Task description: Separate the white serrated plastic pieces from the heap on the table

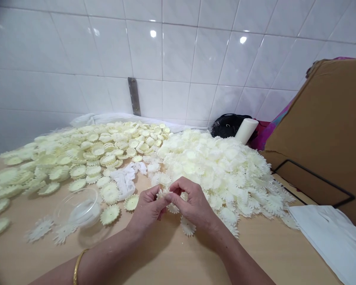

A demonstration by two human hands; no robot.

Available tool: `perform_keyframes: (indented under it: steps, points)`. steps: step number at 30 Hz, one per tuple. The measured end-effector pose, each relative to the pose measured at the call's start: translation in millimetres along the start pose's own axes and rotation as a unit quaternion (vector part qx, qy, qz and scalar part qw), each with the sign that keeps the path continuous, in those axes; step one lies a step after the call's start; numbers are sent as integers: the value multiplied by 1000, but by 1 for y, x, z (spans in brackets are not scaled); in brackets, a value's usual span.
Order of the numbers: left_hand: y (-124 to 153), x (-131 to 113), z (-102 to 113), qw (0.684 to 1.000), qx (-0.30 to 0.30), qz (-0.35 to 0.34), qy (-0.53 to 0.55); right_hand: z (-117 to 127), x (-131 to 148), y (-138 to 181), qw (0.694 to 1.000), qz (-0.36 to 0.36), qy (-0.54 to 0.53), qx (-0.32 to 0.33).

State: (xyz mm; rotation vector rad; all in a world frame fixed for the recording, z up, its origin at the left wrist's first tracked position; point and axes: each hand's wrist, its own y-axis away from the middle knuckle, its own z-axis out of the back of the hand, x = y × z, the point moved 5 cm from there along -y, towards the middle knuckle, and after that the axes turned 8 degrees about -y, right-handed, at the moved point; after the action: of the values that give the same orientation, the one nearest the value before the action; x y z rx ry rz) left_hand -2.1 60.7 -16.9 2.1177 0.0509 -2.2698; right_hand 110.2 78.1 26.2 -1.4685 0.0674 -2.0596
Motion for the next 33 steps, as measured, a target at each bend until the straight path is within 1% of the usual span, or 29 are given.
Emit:
perform_keyframes:
  steps: [3, 5, 7, 9, 11, 13, 15, 16, 17, 18, 21, 23, 25, 26, 28, 30, 33]
  points:
    - [-1, 1, 1, 999, -15, -20, -21, -2, -3, 0, 999, -33, -39, 12]
    - [-1, 2, 1, 999, -12, -28, -24, -3, -6, -1, 996, -58, -67, 15]
    - [-2, 3, -2, 999, 17, -28, -9, -2, -9, -1, 993, -79, -91, 8]
    - [-1, 1, -6, 999, 45, -17, 21, 2, -11, -2, 992, -82, -97, -18]
    - [0, 0, -7, 997, 52, 6, 57, 11, -14, -3, 991, -72, -79, -75]
    - [2, -1, -6, 995, 31, 31, 91, 28, -17, -1, 983, -61, -46, -170]
    - [4, 0, -5, 992, 11, 54, 110, 49, -20, 2, 958, -54, -11, -282]
    - [4, 0, -5, 991, 4, 61, 115, 58, -21, 5, 943, -51, 9, -328]
    - [4, 2, -5, 991, 1, 69, 119, 64, -21, 6, 933, -46, 30, -355]
    - [4, 3, -5, 990, 1, 75, 121, 68, -21, 6, 931, -38, 51, -360]
    - [0, 7, -6, 990, 11, 80, 114, 65, -17, 4, 939, 15, 109, -326]
    - [-2, 9, -7, 991, 17, 75, 106, 59, -12, 4, 937, 50, 145, -315]
    - [-3, 9, -6, 993, 18, 67, 99, 54, -8, 5, 935, 67, 160, -310]
    - [-3, 9, -5, 993, 15, 64, 96, 50, -6, 5, 940, 70, 155, -297]
    - [-3, 8, -4, 995, 12, 53, 89, 42, -3, 3, 960, 70, 123, -243]
    - [-2, 7, -2, 995, 11, 42, 85, 31, 0, 0, 981, 62, 81, -164]
    - [-2, 6, 0, 996, 13, 33, 81, 17, 3, -1, 997, 34, 29, -63]
